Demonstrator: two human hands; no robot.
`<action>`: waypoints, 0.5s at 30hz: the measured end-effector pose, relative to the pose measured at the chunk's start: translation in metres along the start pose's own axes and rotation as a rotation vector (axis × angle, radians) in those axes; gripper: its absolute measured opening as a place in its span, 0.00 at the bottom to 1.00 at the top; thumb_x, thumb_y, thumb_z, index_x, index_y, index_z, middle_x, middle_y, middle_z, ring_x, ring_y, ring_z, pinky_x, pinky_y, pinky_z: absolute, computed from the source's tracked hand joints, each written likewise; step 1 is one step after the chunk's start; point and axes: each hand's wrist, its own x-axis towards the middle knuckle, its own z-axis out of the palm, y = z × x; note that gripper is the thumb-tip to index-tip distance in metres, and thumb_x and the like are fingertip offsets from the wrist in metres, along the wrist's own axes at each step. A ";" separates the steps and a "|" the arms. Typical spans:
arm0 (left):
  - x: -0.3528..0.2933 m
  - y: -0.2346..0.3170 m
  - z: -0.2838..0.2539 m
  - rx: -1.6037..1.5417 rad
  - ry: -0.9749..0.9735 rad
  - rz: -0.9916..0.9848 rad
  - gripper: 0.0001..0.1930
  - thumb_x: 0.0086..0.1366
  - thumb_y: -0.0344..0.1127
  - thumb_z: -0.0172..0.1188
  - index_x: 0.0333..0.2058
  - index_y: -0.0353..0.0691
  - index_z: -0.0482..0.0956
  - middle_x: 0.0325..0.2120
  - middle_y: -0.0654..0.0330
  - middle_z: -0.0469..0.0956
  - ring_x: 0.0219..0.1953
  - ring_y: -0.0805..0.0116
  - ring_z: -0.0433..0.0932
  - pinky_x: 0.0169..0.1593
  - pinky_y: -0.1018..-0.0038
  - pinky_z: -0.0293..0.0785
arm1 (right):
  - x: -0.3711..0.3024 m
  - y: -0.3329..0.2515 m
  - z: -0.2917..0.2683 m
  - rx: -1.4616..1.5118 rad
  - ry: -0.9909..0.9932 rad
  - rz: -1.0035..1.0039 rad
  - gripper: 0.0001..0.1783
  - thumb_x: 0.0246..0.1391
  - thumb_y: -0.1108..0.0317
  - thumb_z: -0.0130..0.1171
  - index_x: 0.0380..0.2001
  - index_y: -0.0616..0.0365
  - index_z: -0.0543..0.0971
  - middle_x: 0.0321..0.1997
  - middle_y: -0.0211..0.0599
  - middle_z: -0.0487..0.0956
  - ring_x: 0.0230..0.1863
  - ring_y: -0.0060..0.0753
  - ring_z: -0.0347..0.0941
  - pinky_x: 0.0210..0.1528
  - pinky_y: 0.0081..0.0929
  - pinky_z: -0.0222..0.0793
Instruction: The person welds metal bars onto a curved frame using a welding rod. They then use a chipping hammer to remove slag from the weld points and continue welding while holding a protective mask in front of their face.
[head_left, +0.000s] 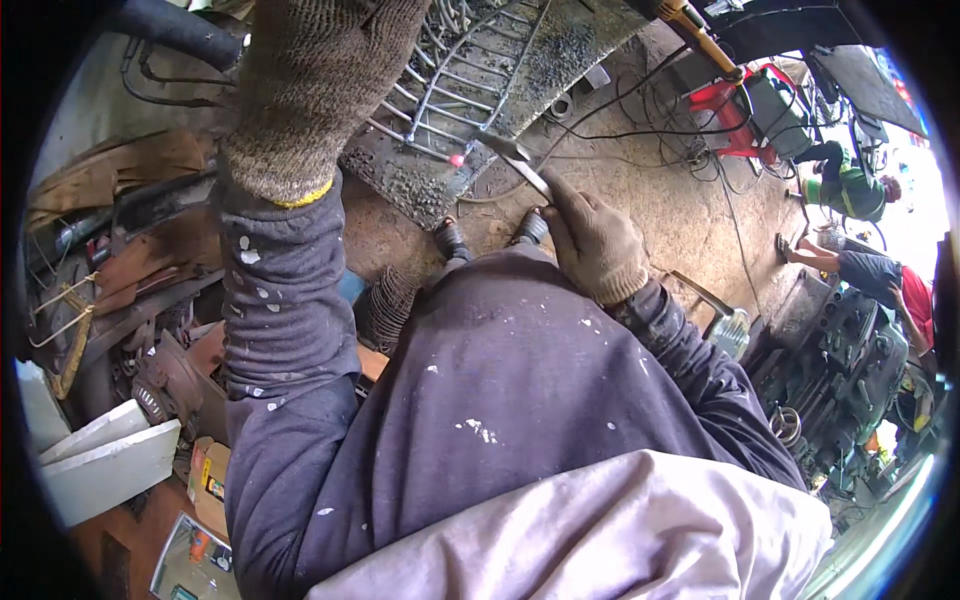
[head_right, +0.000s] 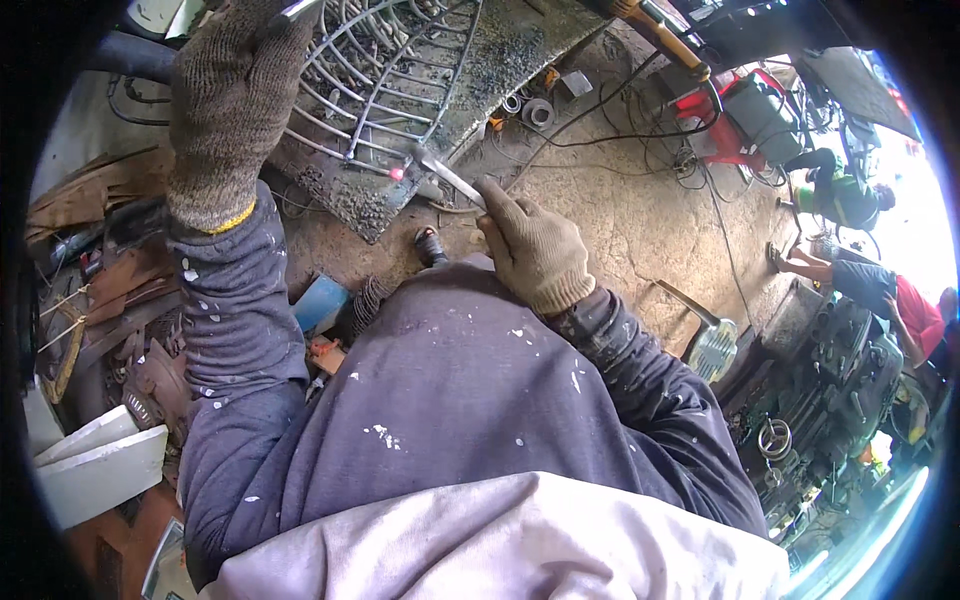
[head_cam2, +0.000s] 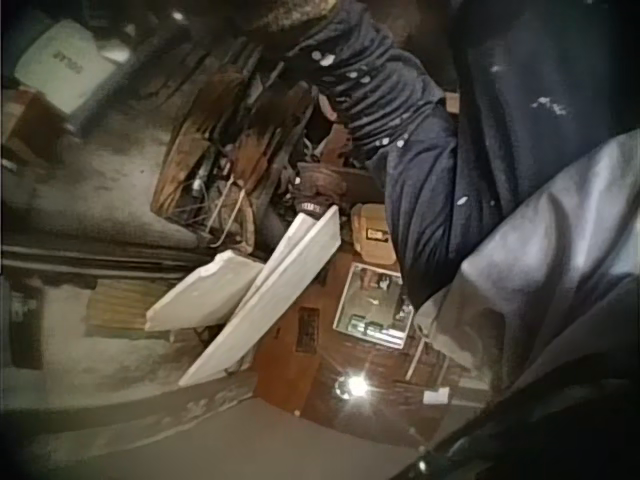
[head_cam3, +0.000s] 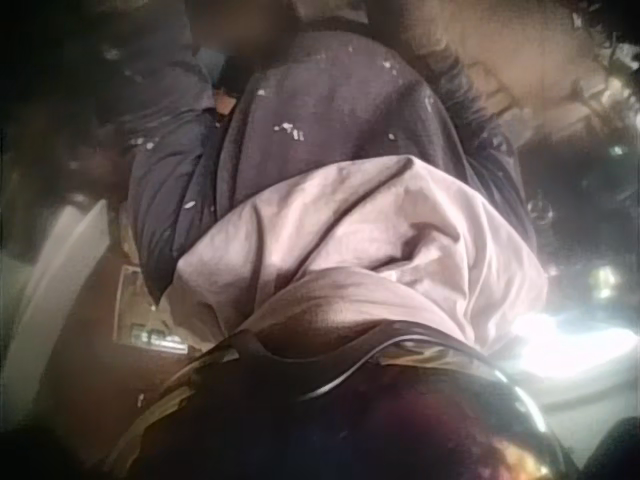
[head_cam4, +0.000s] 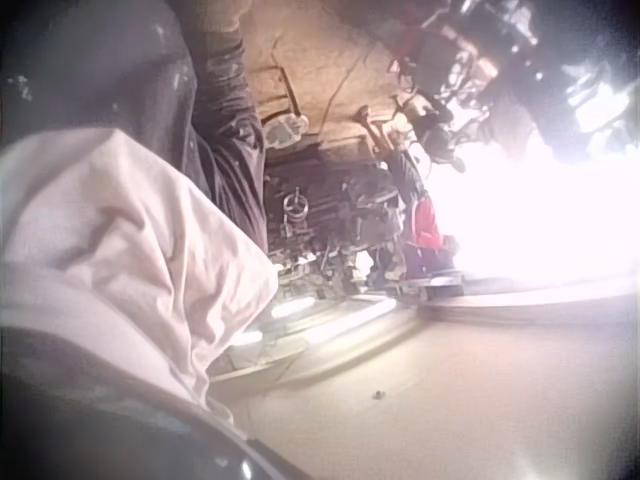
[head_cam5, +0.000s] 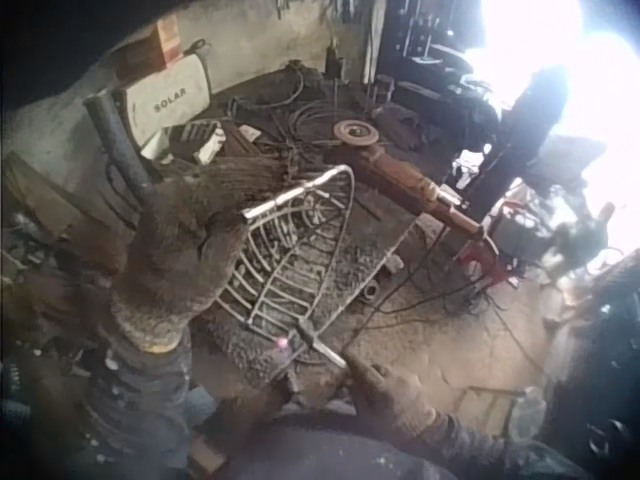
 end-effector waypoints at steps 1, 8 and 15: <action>0.002 -0.002 0.001 0.008 -0.007 0.011 0.14 0.64 0.29 0.59 0.49 0.38 0.80 0.44 0.50 0.81 0.43 0.52 0.80 0.45 0.63 0.76 | -0.001 0.001 0.002 0.059 0.059 -0.025 0.24 0.61 0.66 0.56 0.61 0.53 0.73 0.31 0.45 0.81 0.30 0.47 0.81 0.30 0.39 0.77; 0.015 -0.006 0.012 -0.348 -0.031 0.019 0.13 0.65 0.29 0.58 0.48 0.37 0.81 0.43 0.51 0.82 0.44 0.52 0.80 0.49 0.64 0.75 | -0.009 0.008 0.008 0.078 0.110 -0.049 0.25 0.61 0.66 0.57 0.61 0.55 0.72 0.30 0.47 0.81 0.29 0.49 0.81 0.30 0.40 0.77; 0.000 -0.002 0.008 -0.208 0.005 -0.039 0.12 0.67 0.29 0.57 0.47 0.35 0.81 0.43 0.51 0.82 0.44 0.52 0.81 0.48 0.63 0.76 | -0.012 0.006 0.005 0.107 0.136 -0.027 0.27 0.59 0.66 0.59 0.62 0.53 0.71 0.32 0.47 0.81 0.27 0.50 0.80 0.26 0.41 0.75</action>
